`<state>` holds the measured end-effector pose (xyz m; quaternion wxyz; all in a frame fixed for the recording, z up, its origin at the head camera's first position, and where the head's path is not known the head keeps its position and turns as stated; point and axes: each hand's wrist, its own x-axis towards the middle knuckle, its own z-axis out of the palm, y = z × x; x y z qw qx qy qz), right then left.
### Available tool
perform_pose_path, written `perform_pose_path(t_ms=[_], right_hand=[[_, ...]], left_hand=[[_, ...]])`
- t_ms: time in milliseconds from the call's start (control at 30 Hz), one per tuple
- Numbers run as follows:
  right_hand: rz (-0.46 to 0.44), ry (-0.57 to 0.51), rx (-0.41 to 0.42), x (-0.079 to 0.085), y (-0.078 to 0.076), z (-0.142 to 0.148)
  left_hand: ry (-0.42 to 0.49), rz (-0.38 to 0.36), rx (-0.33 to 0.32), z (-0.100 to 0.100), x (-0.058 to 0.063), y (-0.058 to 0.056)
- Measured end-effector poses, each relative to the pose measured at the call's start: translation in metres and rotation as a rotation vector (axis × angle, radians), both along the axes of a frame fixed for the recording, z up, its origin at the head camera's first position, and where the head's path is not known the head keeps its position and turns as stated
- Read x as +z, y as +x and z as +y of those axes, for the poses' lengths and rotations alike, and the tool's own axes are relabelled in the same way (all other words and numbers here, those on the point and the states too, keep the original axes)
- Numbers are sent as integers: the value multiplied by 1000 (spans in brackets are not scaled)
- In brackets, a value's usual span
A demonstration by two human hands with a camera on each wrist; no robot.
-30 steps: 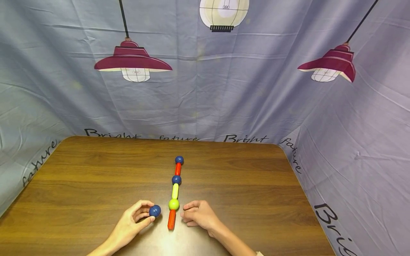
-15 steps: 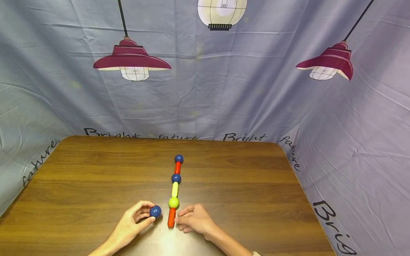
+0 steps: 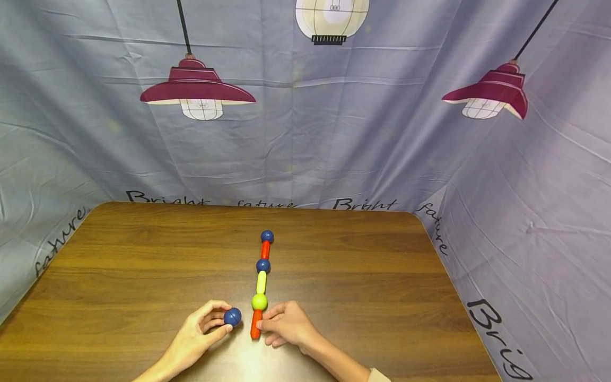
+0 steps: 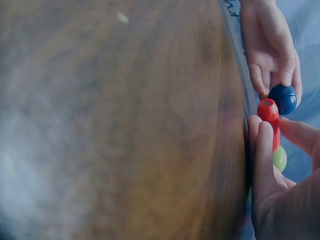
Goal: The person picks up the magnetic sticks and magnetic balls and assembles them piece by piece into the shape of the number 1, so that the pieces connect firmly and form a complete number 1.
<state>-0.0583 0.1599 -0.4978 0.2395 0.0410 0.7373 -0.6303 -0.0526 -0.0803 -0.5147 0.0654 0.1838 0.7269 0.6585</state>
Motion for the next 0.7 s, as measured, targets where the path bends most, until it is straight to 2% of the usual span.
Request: perform_pose_path(t_ms=[300,700], right_hand=[[-9,38,6,1,-2,-3],[-16,28,9,5,-3,-8]], left_hand=[[-1,-9,1,-1,-1,-1],[-1,-29,-2,0,-1,0]])
